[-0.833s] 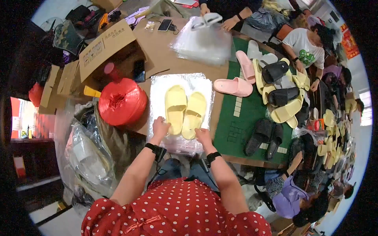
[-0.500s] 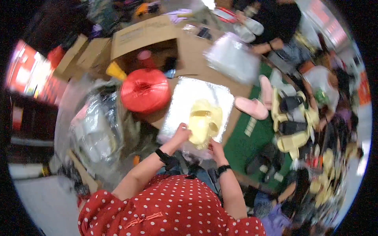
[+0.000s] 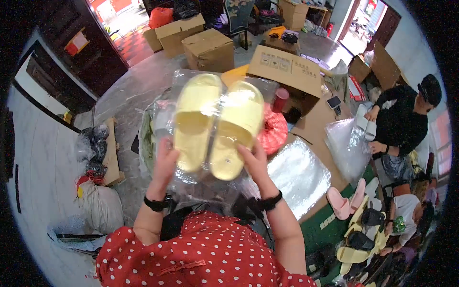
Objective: The recorder is seen putting pairs of slippers into plastic bags and then placing them into a large sack.
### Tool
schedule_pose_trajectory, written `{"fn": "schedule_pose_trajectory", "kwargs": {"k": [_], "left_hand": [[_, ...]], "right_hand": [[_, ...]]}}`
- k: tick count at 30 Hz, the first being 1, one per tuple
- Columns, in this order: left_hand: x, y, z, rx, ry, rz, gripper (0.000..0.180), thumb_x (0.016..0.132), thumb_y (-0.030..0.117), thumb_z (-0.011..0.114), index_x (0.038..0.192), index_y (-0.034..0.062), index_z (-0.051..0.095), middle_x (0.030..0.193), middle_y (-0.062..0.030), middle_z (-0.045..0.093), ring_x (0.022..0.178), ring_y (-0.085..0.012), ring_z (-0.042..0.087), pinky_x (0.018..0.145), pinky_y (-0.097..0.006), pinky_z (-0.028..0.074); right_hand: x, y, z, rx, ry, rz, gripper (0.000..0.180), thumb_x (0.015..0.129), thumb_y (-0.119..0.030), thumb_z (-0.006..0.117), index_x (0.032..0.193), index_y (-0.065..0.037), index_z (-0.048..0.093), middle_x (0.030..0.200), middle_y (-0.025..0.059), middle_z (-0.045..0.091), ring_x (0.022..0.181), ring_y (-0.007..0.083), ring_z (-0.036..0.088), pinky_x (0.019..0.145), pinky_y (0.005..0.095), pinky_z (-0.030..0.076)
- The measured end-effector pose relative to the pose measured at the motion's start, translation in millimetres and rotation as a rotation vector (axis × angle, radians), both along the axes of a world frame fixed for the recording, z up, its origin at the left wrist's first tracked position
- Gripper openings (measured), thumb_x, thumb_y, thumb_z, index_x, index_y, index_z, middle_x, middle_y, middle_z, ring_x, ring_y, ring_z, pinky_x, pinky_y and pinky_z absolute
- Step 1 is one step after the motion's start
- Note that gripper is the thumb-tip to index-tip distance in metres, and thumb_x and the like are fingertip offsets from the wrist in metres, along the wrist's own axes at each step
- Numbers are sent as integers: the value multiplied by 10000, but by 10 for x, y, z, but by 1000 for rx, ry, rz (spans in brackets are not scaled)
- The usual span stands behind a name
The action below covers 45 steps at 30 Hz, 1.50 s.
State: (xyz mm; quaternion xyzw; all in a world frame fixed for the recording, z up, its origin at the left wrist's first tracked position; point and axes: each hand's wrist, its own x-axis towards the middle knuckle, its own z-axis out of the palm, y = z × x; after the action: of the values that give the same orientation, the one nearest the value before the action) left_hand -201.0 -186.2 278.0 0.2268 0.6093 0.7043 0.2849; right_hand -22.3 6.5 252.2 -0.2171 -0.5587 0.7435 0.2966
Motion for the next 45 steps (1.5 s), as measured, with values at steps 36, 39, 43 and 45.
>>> {"fn": "schedule_pose_trajectory", "kwargs": {"k": [36,39,43,45], "left_hand": [[-1438,-1595,-1072,-240,-43,665,308,880,-3,512,1175,-53,586,1087,-79,649,991,-135,588,887,-269,441],[-1314,-1494,-1114,-398,132,576,290,884,-5,506,1157,-23,601,1059,-89,657,986,-121,586,878,-270,444],[-1556,-1374,-1033,-391,142,594,319,918,82,537,1228,6,549,1013,-88,662,960,-133,589,870,-278,447],[-1612,-1594,-1104,-425,-21,527,387,963,93,496,1323,-40,442,1248,-124,557,1113,-159,519,966,-287,389]], "right_hand": [[-3166,-1561,-1683,1924,-361,985,822,686,-546,692,1390,-189,465,1553,119,176,1432,370,101,1131,598,96],[-3250,-1704,-1955,1818,-422,1108,716,761,-471,650,1394,-194,460,1547,118,191,1435,366,93,1140,575,102],[-3358,-2124,-2297,1937,-324,419,438,848,-238,496,1232,-65,617,1465,157,364,1373,378,280,1160,514,70],[-3199,-2279,-1290,2149,-336,1082,462,802,-232,528,1197,-10,618,1340,181,501,1362,372,297,1164,481,120]]}}
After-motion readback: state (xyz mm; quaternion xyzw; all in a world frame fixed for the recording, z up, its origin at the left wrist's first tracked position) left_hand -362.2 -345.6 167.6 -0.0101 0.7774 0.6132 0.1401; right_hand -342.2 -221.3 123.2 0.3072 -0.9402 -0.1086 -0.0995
